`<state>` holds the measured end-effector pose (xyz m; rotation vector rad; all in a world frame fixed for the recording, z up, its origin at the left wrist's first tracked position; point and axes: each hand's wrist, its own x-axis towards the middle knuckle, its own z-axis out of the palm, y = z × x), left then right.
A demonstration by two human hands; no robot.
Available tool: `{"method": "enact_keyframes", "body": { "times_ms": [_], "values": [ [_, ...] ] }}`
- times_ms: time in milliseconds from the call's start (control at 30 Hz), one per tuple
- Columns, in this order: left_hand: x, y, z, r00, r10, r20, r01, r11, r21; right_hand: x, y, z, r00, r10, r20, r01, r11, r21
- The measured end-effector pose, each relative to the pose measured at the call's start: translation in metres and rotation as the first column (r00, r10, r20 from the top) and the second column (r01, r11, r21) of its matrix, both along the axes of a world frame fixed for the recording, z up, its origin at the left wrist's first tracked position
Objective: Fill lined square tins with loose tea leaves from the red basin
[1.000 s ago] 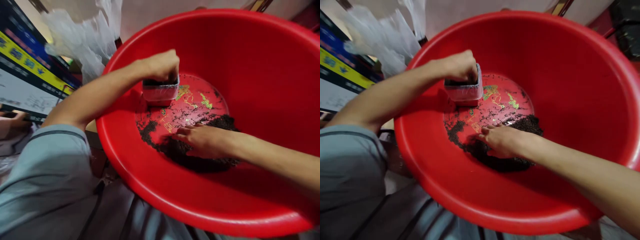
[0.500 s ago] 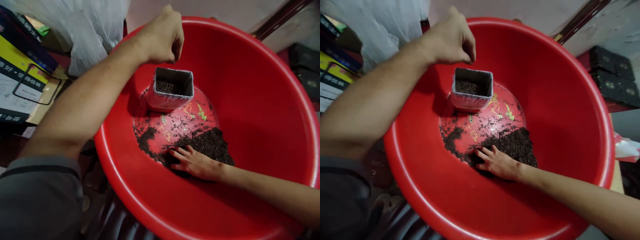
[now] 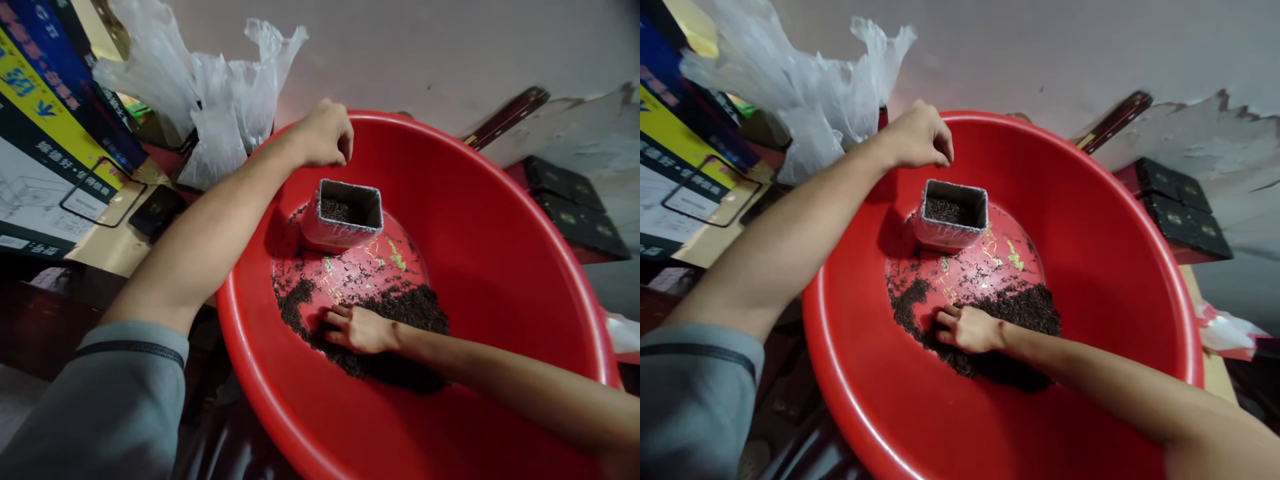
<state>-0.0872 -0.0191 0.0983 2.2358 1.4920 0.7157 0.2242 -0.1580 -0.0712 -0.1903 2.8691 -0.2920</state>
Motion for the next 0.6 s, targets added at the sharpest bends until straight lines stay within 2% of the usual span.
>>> {"method": "enact_keyframes", "body": {
  "times_ms": [67,133,233,333,400,500,600],
  "values": [
    [-0.002,0.002,-0.005,1.0,0.021,0.0,-0.021,1.0,-0.02,-0.02,0.002,0.004,0.998,-0.038,-0.054,0.035,0.998,-0.057],
    [-0.004,0.005,-0.01,0.999,0.031,-0.006,-0.031,0.999,-0.03,-0.04,0.006,0.016,0.984,-0.094,-0.151,0.073,0.987,-0.141],
    [-0.005,0.008,-0.015,1.0,0.015,0.001,-0.015,0.999,-0.038,-0.067,0.022,0.053,0.912,-0.22,-0.347,0.122,0.952,-0.281],
    [-0.004,0.006,-0.013,1.0,0.01,-0.009,-0.01,0.998,-0.057,-0.083,0.055,0.098,0.758,-0.301,-0.578,0.125,0.937,-0.325],
    [-0.001,0.001,-0.009,0.999,0.017,-0.039,-0.02,0.997,-0.08,-0.09,0.083,0.12,0.619,-0.363,-0.696,0.202,0.93,-0.305],
    [0.004,-0.009,0.001,0.995,-0.01,-0.1,-0.006,0.987,-0.163,-0.094,0.12,0.132,0.458,-0.431,-0.777,0.312,0.897,-0.314],
    [0.008,-0.018,0.007,0.988,-0.052,-0.143,0.011,0.962,-0.274,-0.096,0.141,0.13,0.421,-0.474,-0.773,0.354,0.871,-0.342]
  ]
}}
